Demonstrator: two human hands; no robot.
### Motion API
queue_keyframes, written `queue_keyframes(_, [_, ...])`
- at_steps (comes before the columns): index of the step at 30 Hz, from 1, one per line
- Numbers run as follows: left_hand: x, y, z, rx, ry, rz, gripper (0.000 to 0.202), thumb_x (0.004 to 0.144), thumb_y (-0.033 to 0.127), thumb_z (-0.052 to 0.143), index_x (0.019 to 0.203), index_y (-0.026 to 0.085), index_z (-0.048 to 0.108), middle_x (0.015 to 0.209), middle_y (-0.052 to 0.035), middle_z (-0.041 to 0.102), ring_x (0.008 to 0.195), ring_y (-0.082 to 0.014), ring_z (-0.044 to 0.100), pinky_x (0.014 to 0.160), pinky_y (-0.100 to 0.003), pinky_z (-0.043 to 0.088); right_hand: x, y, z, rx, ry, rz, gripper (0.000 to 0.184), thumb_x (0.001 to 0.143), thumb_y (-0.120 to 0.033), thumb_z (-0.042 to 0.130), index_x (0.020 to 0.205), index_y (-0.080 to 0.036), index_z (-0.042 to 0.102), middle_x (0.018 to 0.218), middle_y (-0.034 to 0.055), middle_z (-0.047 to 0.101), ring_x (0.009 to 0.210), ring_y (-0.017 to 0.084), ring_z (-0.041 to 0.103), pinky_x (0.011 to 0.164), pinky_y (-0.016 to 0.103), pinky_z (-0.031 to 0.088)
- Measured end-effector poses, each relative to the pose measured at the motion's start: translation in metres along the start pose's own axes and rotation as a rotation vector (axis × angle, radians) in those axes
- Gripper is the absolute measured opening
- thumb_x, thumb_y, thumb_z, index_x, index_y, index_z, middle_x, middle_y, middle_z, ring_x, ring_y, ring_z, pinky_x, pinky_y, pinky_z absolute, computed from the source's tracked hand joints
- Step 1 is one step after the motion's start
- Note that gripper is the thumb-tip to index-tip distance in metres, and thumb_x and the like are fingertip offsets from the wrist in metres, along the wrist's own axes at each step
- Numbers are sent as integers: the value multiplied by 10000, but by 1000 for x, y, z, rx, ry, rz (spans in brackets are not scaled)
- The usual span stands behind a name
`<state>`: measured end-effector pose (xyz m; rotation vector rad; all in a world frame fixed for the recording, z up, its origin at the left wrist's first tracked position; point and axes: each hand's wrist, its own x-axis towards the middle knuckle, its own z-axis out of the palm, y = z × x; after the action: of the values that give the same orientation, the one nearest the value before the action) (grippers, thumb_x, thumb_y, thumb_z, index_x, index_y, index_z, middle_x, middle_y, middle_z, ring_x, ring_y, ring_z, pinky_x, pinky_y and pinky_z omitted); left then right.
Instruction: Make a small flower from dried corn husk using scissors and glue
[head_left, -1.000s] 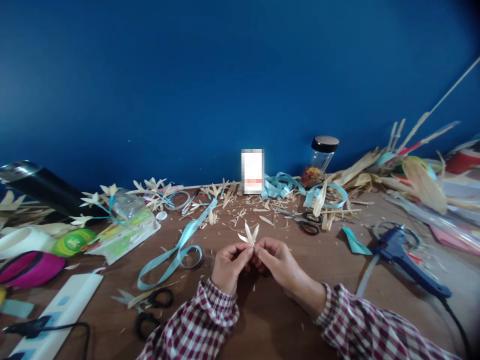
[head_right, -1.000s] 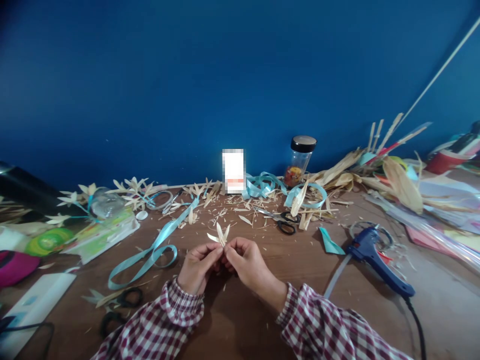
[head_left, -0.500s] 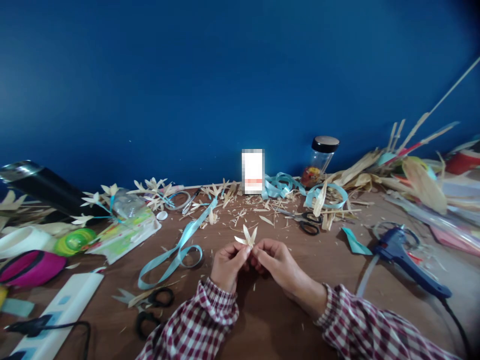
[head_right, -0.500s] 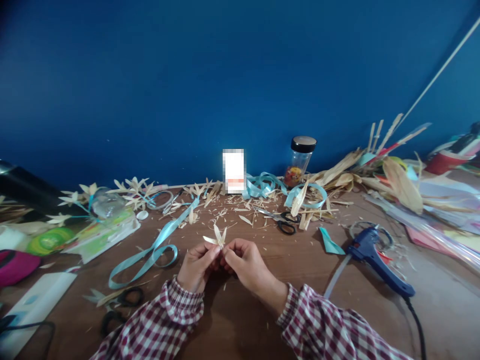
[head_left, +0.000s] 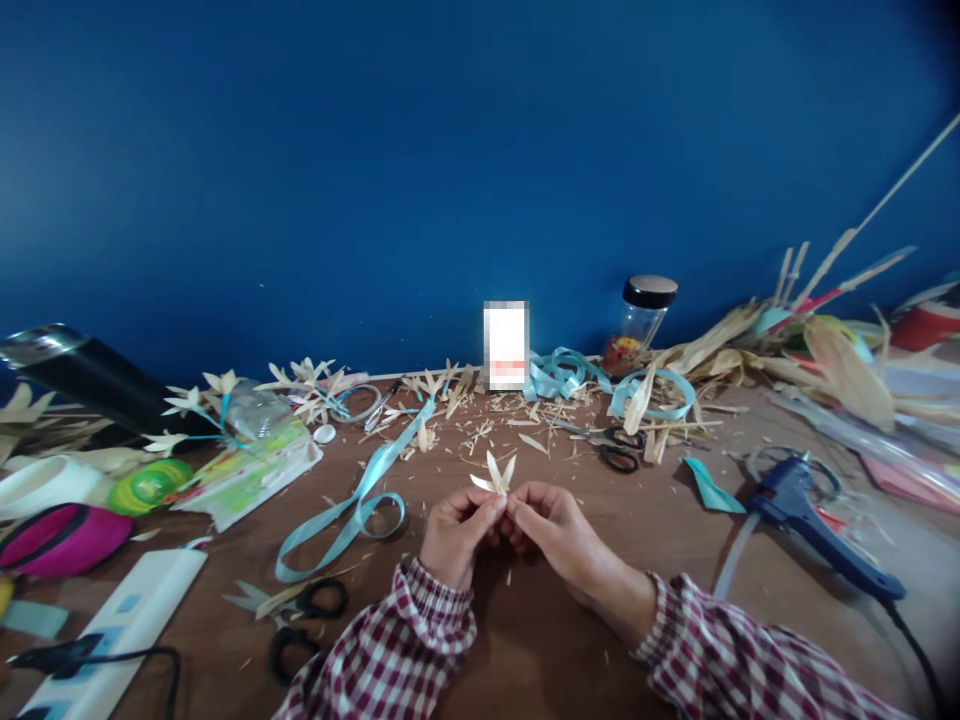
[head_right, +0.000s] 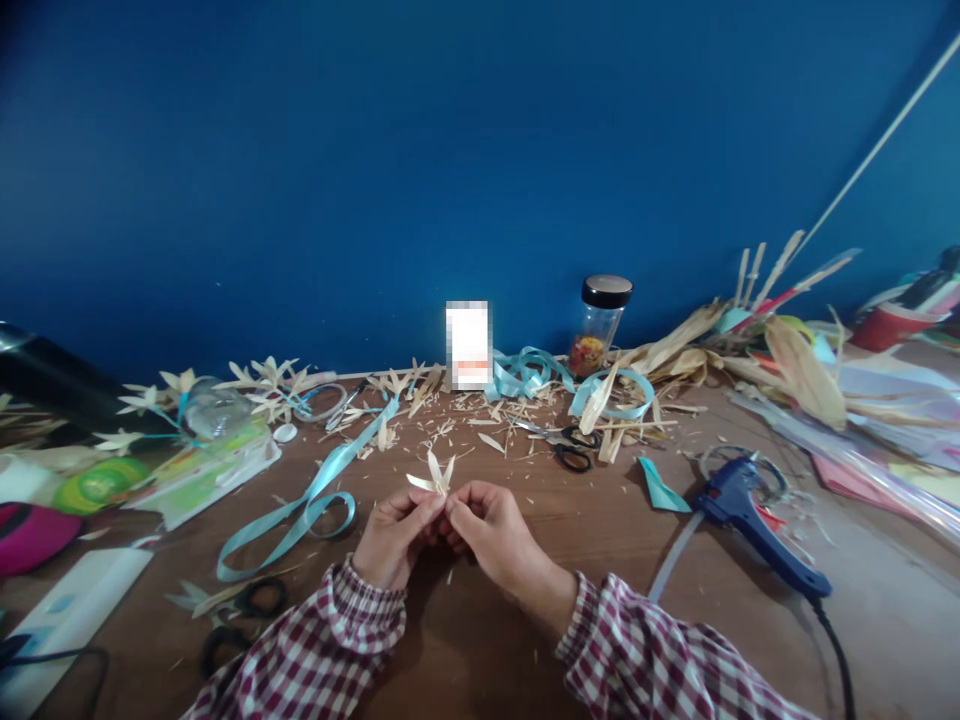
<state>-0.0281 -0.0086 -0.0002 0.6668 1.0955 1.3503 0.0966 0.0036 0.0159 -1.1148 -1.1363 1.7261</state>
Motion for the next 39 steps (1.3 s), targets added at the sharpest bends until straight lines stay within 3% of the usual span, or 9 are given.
queue_keyframes(9, [1,7,-2,-3,-42,-84,274,528,308,786,556,122,587,453,9,583,387,-63,468,395,-177,330,-5,-2,4,11,-25,26,342,701,-472,634,646,-141,565,549,-10,579,457,67,485,408,168,347])
queue_keyframes(19, [-1,7,-2,151,-26,8,253,613,350,726,582,128,609,451,25,553,385,-56,434,381,-168,319,-2,1,1,-116,-80,-50,301,789,-439,545,711,-150,579,601,0,593,510,92,516,475,200,405])
queue_keyframes(21, [0,4,-3,171,5,38,249,620,355,720,601,135,604,448,42,532,376,-53,415,372,-165,325,-3,-1,-1,-217,-67,-149,216,806,-375,539,801,-163,581,675,12,616,590,121,557,550,229,447])
queue_keyframes(24, [-1,1,-3,208,40,36,249,618,372,712,644,152,598,435,57,513,360,-62,413,354,-167,340,-7,-6,-4,-414,98,-399,130,811,-265,535,921,-195,547,840,41,606,743,159,582,656,264,475])
queue_keyframes(27, [-4,4,1,299,46,25,241,625,371,697,633,150,599,412,41,526,345,-78,439,350,-173,340,-12,-11,-8,-607,246,-662,94,802,-193,530,893,-203,550,979,81,536,879,192,557,720,299,482])
queue_keyframes(30, [-9,6,4,392,37,113,191,656,321,673,606,147,613,403,27,527,356,-91,457,379,-188,353,-13,-13,-12,-803,278,-854,115,788,-169,550,867,-223,614,1121,97,471,1024,238,496,800,364,463])
queue_keyframes(34, [-11,3,5,513,87,285,89,683,243,639,635,167,643,466,10,570,410,-114,491,425,-209,382,-10,-12,-15,-970,279,-914,192,799,-168,547,932,-262,649,1220,82,435,1123,266,425,857,425,426])
queue_keyframes(39, [-10,-6,0,678,109,429,58,703,209,615,679,181,659,583,-17,632,508,-140,549,510,-226,422,-8,-11,-15,-998,253,-892,187,811,-138,515,880,-240,656,1230,77,445,1145,258,412,898,441,398])
